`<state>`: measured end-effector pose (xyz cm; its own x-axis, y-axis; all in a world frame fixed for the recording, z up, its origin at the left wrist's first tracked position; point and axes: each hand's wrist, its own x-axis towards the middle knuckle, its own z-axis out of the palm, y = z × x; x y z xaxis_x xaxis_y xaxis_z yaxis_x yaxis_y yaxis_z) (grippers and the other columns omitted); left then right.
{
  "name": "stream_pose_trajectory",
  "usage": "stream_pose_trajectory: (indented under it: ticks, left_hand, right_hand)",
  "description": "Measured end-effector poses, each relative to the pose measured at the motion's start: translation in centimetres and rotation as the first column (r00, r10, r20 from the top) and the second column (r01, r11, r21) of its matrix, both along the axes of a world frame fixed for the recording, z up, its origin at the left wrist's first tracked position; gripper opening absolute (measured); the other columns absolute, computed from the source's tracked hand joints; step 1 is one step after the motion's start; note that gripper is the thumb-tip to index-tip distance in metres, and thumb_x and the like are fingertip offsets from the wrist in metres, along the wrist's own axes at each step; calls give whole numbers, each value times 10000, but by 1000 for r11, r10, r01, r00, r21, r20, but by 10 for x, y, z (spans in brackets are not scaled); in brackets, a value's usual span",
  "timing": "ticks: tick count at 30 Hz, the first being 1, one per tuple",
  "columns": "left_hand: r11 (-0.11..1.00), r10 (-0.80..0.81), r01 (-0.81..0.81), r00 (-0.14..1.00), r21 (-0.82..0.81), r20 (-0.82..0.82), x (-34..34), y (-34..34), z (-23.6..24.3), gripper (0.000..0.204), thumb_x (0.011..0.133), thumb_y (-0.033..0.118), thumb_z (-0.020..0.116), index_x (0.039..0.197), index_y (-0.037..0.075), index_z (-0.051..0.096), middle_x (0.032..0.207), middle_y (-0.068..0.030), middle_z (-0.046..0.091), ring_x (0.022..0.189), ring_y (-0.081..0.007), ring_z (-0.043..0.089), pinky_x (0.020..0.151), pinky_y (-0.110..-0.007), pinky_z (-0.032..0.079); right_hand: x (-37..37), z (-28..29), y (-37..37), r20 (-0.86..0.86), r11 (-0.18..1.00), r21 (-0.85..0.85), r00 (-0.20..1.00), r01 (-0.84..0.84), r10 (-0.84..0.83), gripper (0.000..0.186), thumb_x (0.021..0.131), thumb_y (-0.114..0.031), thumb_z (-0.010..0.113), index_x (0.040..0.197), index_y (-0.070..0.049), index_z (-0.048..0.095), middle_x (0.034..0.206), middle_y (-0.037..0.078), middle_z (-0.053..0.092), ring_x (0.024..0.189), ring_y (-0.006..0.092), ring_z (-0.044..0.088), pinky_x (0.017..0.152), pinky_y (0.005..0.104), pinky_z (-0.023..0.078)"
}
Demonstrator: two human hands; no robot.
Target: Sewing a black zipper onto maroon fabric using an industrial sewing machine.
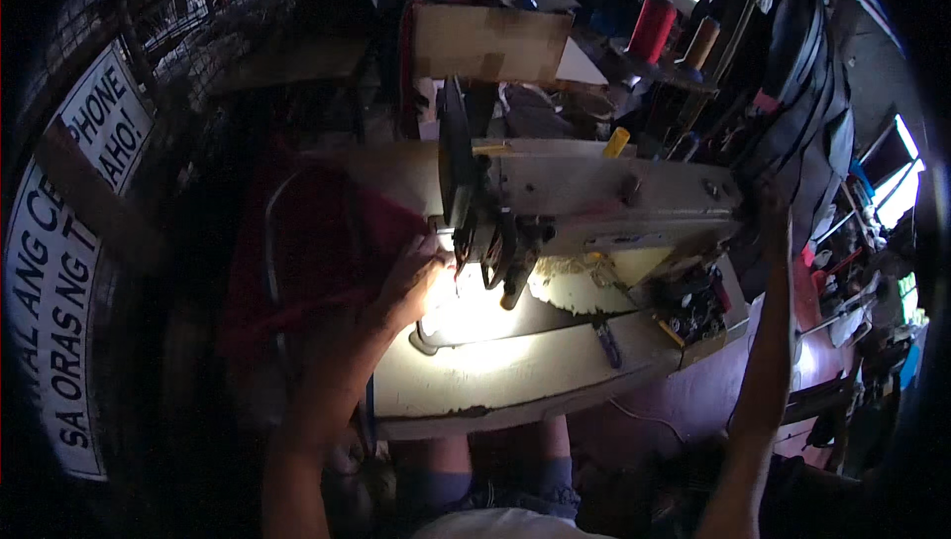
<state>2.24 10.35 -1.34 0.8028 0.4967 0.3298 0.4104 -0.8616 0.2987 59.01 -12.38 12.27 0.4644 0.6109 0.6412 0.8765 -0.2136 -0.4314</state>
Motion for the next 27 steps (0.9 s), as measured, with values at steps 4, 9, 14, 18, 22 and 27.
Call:
stream_pose_trajectory:
  ticks: [4, 9, 14, 18, 22, 27]
  left_hand:
    - [991, -3, 29, 980, -129, 197, 1, 0, -6, 208, 741, 175, 699, 858, 59, 572, 957, -148, 589, 896, -323, 563, 824, -434, 437]
    - [877, 454, -396, 868, -271, 200, -4, 46, -49, 180, 866, 137, 610, 1002, 40, 544, 974, -202, 576, 849, -412, 575, 770, -485, 478]
    - [803, 573, -441, 756, -400, 317, 38, 82, -43, 120, 926, 117, 525, 1003, 26, 534, 980, -218, 563, 942, -412, 564, 819, -487, 463]
    - [662, 708, -749, 619, -16, 339, -57, 60, -54, 121, 937, 123, 515, 1015, 31, 523, 983, -216, 563, 944, -406, 561, 801, -498, 464]
    - [664, 746, -695, 586, -276, 317, -44, 34, -38, 140, 952, 138, 510, 1029, 22, 518, 987, -225, 610, 940, -412, 608, 793, -513, 480]
    - [606, 786, -623, 563, -495, 253, -58, -12, -8, 280, 996, 253, 507, 1132, 13, 558, 1034, -197, 636, 979, -384, 615, 859, -446, 490]
  right_hand:
    - [-36, -54, -7, -41, 944, 329, 999, 21, -8, 374, 1012, -135, 480, 1373, -45, 516, 1313, 151, 589, 1221, 296, 560, 1040, 355, 435]
    - [2, 11, 58, 324, 952, -304, 942, 21, 83, 400, 993, -280, 501, 1299, -34, 574, 1241, 117, 644, 1137, 253, 605, 957, 380, 475]
    - [190, 0, -4, -459, 849, 169, 723, -500, 517, 399, 903, -353, 654, 1125, -23, 683, 858, 71, 702, 842, 209, 664, 704, 365, 514]
    - [-32, -15, 65, -216, 993, -102, 973, 55, -76, 389, 949, -281, 588, 1228, -16, 646, 1175, 112, 672, 1052, 190, 632, 863, 340, 504]
    - [-64, -54, 4, -125, 767, 640, 978, -47, 164, 350, 975, -133, 548, 1301, -17, 601, 1330, 153, 605, 1155, 204, 605, 947, 333, 473]
    - [-109, -52, -23, 240, 957, 120, 928, 264, -286, 388, 1005, -180, 529, 1340, 16, 542, 1357, 163, 574, 1271, 250, 522, 1050, 357, 403]
